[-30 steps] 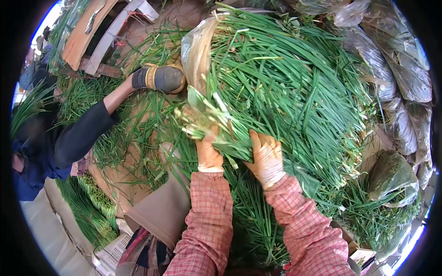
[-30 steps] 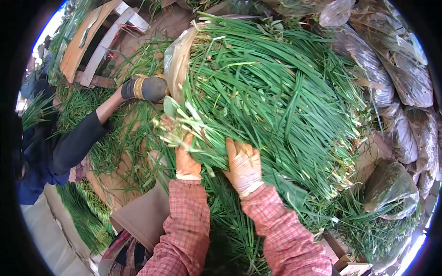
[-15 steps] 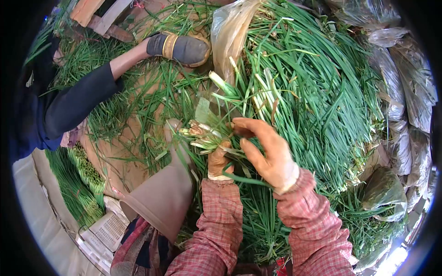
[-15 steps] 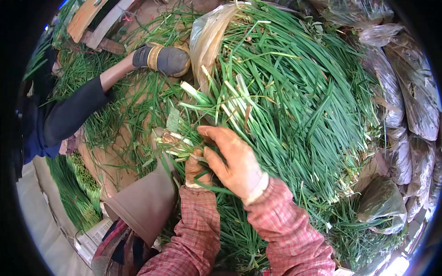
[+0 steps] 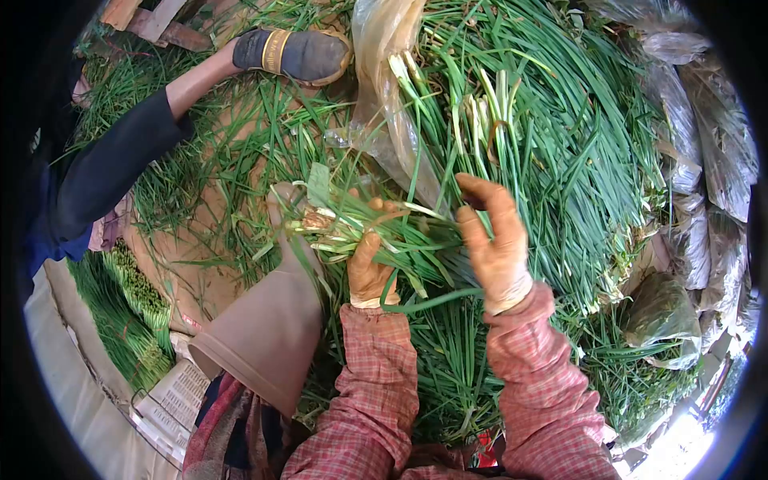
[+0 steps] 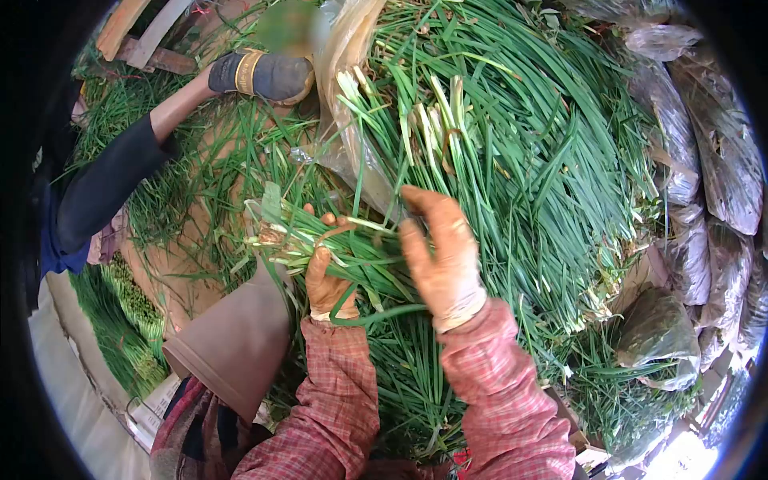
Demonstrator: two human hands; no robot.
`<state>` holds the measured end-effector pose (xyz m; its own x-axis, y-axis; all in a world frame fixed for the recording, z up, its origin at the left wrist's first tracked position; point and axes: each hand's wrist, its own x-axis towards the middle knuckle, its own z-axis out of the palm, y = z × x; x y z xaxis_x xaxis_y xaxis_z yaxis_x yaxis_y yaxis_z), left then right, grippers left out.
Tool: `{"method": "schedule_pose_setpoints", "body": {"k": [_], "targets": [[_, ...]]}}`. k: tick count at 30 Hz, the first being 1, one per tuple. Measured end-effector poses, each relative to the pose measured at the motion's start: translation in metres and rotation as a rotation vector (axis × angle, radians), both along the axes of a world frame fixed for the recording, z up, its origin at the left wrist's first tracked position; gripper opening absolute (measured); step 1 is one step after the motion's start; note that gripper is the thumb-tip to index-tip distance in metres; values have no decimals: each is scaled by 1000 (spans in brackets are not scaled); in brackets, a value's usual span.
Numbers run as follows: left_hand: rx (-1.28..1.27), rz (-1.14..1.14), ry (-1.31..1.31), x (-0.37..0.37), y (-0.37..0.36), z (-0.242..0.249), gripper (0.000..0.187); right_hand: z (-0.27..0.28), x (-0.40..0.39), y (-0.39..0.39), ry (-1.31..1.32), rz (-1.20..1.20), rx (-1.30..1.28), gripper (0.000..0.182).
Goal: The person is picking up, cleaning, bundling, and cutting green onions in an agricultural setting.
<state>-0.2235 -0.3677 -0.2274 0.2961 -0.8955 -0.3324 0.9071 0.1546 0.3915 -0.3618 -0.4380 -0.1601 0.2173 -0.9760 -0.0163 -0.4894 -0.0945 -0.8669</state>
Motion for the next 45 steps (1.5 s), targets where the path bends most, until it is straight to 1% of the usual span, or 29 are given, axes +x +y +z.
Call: {"method": "schedule_pose_setpoints", "body": {"k": [1,3,4,5,7,8,11,12,13,15,17,19,21,23,25,27,28,29,31,32,33,34,35,37,39,41,43,44,45], "targets": [[22,-23,-13,-2,0,9,73,-2,9,9,81,16,-78,26],[57,-75,-35,-8,1,23,70,-21,31,29,19,66,77,24],[77,-104,-189,-9,15,-4,64,-24,40,39,74,37,-41,23],[70,-135,-260,-10,17,0,63,-23,49,46,128,9,-159,22],[241,-171,-156,-4,30,9,61,-22,57,58,29,57,-226,24],[336,-116,47,-3,33,15,61,-13,52,58,39,261,32,24],[256,36,-60,-13,31,28,45,-9,39,54,101,287,-147,24],[241,17,-138,-15,28,34,41,-12,28,32,-197,301,-246,24],[228,-2,-220,-15,25,43,38,-12,21,16,-235,310,-50,23],[193,-18,-370,-11,22,56,32,-20,18,-6,-97,493,112,25],[154,-18,-501,7,20,69,27,-21,3,-35,551,715,359,30],[106,66,-490,41,18,113,23,-62,-50,-48,308,639,179,32],[-73,108,-402,93,14,153,26,-24,-78,-53,-106,319,824,36],[-294,160,-456,135,10,193,29,-22,-117,-48,-356,27,397,38],[-395,252,-514,148,4,235,29,25,-147,-26,207,-365,-2,39],[-345,379,-565,140,-1,272,26,93,-133,19,106,-412,103,39],[-390,344,-521,135,-2,285,29,138,-106,47,-22,-220,91,37],[-392,343,-540,131,-1,294,32,163,-83,73,-115,-28,288,34],[-394,319,-561,115,0,311,40,195,-27,121,-976,339,758,53],[-489,389,-691,93,-1,318,39,198,-1,135,-1271,462,711,60],[-471,365,-673,72,6,326,40,210,20,147,-1455,405,715,65],[-449,338,-661,52,19,334,41,223,39,148,-1571,376,597,81],[-423,308,-656,37,32,339,43,234,52,144,-1743,227,467,76],[-697,199,-922,13,59,333,51,238,45,148,-2178,152,549,71],[-737,31,-626,-16,95,340,51,273,28,155,-2247,-32,402,61],[-685,-24,-617,-45,143,357,58,290,7,167,-2191,-145,326,52],[-659,-142,-797,-48,173,366,60,286,-13,174,-2095,82,261,51],[-417,-419,-421,-24,191,353,58,305,-23,184,-2040,36,292,52],[-371,-581,-668,5,203,334,58,315,-34,189,-1909,63,271,58]]}}
